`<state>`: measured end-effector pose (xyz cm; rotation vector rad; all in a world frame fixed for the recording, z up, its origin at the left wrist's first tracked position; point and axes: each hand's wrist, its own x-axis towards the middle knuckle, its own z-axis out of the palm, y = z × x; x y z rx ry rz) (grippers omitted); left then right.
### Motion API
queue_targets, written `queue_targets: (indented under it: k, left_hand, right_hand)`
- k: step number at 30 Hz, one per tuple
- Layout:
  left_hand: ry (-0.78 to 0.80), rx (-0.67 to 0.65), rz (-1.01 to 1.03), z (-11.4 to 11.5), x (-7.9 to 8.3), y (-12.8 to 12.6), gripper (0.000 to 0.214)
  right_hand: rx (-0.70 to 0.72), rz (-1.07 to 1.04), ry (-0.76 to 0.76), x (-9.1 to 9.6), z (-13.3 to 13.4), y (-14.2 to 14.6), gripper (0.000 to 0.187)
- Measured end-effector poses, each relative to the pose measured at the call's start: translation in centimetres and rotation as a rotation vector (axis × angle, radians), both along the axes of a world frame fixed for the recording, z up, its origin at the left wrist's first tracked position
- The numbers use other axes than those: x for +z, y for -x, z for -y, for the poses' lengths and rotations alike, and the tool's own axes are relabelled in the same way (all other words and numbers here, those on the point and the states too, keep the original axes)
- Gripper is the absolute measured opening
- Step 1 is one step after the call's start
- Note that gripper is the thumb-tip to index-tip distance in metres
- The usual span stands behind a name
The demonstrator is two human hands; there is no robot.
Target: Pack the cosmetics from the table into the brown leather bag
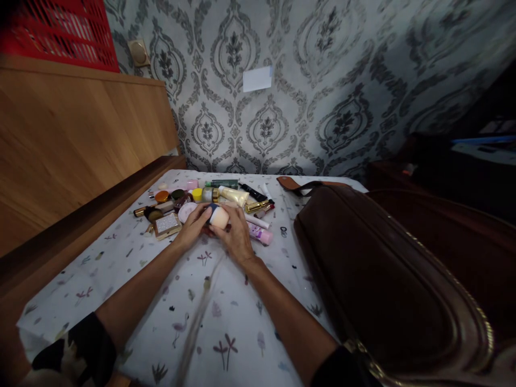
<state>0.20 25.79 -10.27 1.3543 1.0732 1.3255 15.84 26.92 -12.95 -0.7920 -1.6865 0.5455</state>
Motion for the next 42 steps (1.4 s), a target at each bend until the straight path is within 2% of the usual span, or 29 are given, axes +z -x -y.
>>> queue_targets:
  k: [5, 19, 26, 31, 36, 42]
  left_hand:
    - [0.018, 0.013, 0.059, -0.1, 0.0, 0.2, 0.063]
    - [0.038, 0.019, 0.157, 0.0, 0.1, -0.1, 0.064]
    - [0.033, 0.041, 0.193, -0.2, 0.1, -0.1, 0.064]
    - [0.028, 0.040, 0.204, -0.1, 0.2, -0.1, 0.065]
    - [0.026, 0.038, 0.200, 0.0, 0.4, -0.2, 0.065]
    - [0.029, 0.055, 0.190, -0.1, 0.2, -0.2, 0.061]
  right_hand:
    - [0.038, -0.032, 0.035, -0.3, -0.3, 0.1, 0.064]
    - [0.112, -0.175, 0.272, 0.9, 0.8, 0.1, 0.052]
    - [0.132, -0.212, 0.280, 0.7, 0.3, 0.4, 0.065]
    - [0.179, -0.245, 0.391, 0.9, 0.6, 0.2, 0.052]
    - [0.189, -0.285, 0.456, 1.0, 0.6, 0.0, 0.058]
    - [0.242, -0.296, 0.437, 1.2, 0.5, 0.3, 0.068]
